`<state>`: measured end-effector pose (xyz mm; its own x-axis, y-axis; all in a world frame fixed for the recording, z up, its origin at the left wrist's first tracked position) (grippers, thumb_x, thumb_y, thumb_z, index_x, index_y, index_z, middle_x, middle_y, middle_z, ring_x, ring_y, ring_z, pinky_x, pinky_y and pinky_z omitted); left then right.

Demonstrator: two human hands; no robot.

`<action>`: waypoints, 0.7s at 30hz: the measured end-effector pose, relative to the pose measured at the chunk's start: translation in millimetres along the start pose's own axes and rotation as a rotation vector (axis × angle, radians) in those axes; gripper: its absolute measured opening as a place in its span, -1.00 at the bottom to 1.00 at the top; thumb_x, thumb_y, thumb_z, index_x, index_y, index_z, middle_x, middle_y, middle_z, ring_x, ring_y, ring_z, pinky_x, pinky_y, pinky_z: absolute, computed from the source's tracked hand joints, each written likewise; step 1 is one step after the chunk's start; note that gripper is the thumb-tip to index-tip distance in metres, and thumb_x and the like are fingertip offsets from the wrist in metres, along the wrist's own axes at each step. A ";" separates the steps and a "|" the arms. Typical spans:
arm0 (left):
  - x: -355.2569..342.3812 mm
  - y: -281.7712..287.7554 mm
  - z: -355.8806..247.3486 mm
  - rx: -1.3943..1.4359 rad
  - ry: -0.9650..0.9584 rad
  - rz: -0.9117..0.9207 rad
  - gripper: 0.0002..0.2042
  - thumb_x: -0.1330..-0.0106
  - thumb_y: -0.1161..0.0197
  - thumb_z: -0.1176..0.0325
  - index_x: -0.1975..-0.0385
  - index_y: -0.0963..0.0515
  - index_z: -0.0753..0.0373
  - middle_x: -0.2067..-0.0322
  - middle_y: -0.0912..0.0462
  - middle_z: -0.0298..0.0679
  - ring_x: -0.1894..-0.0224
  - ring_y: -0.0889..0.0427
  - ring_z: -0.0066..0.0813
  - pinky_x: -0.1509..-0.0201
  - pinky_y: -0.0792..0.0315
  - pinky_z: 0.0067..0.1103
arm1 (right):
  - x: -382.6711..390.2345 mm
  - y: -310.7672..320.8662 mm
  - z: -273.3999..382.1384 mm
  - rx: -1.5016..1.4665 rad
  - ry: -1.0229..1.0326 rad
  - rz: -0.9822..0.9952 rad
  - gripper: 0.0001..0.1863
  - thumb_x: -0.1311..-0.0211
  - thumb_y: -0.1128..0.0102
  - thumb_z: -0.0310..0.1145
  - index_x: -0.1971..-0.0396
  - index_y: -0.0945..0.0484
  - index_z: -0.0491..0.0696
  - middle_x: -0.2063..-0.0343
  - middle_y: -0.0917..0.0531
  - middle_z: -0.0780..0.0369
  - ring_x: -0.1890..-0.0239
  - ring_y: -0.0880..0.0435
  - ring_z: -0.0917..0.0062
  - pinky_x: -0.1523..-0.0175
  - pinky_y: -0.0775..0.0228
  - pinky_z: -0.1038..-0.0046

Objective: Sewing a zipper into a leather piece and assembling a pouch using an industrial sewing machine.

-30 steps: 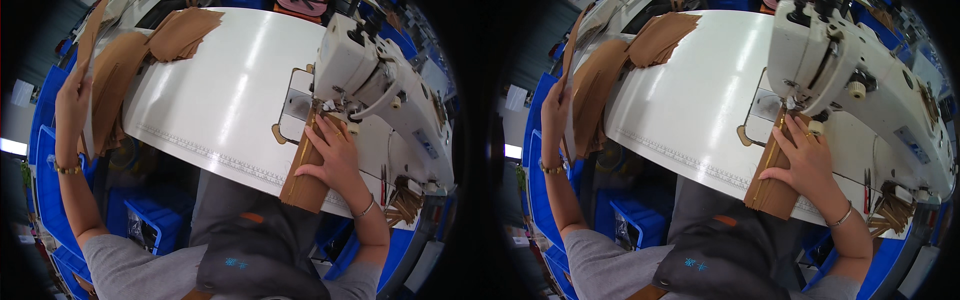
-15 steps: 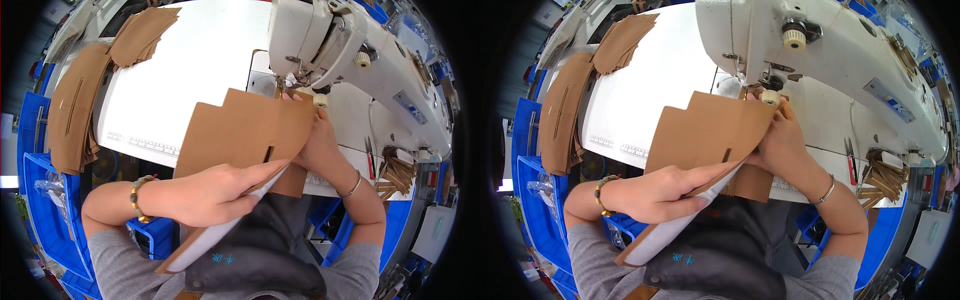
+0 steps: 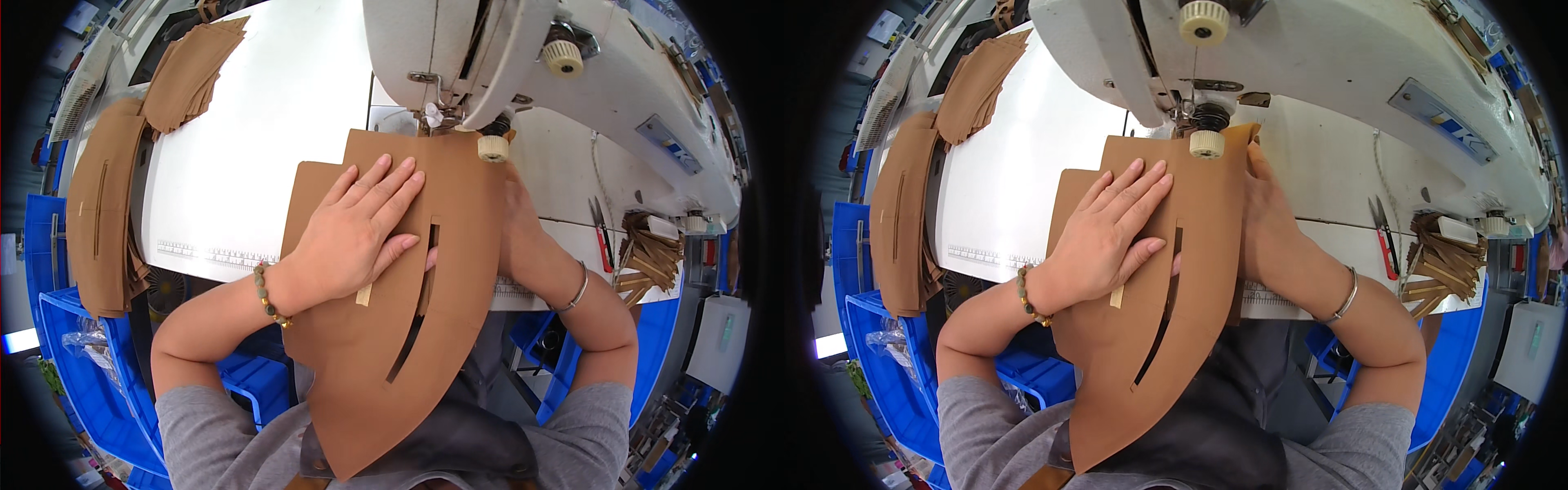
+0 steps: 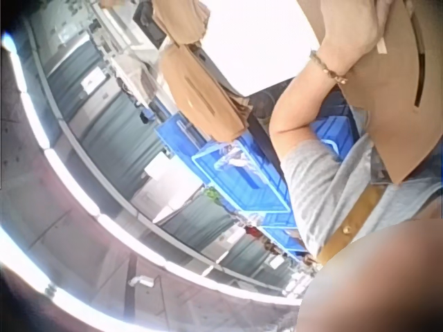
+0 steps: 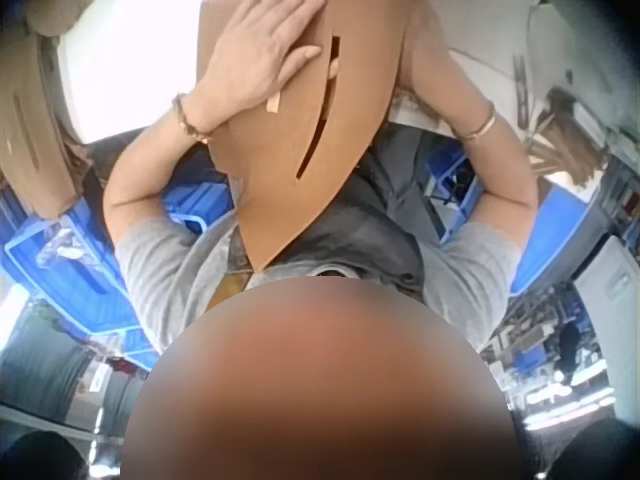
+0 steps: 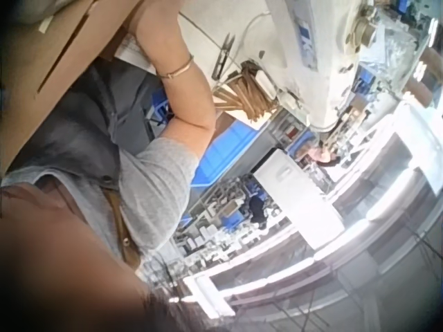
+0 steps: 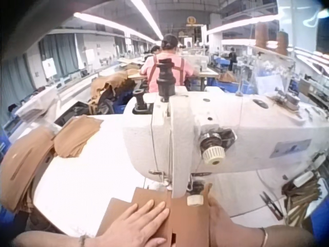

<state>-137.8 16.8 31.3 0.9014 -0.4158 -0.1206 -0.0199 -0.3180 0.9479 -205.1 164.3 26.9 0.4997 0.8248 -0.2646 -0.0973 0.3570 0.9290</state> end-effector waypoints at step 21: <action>-32.0 -0.6 27.5 -0.060 -0.012 -0.104 -0.48 -0.54 -0.13 0.20 -0.42 -0.37 0.27 -0.42 -0.41 -0.08 -0.49 -0.33 -0.03 -0.56 -0.17 -0.10 | -2.4 -1.0 2.5 0.068 0.006 0.032 -0.07 -0.01 -0.40 0.29 -0.31 -0.52 -0.02 -0.24 -0.61 0.09 -0.32 -0.55 0.20 -0.50 -0.10 -0.14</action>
<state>-178.5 6.8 26.5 0.8921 -0.3932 -0.2225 0.0997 -0.3090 0.9458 -204.0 160.9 27.3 0.4917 0.8381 -0.2360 -0.0539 0.2998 0.9525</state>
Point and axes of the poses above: each hand's wrist, its own x-axis away from the middle knuckle, its own y-axis out of the back of the hand, z = x × y, the point moved 7 cm from there along -x, towards the middle knuckle
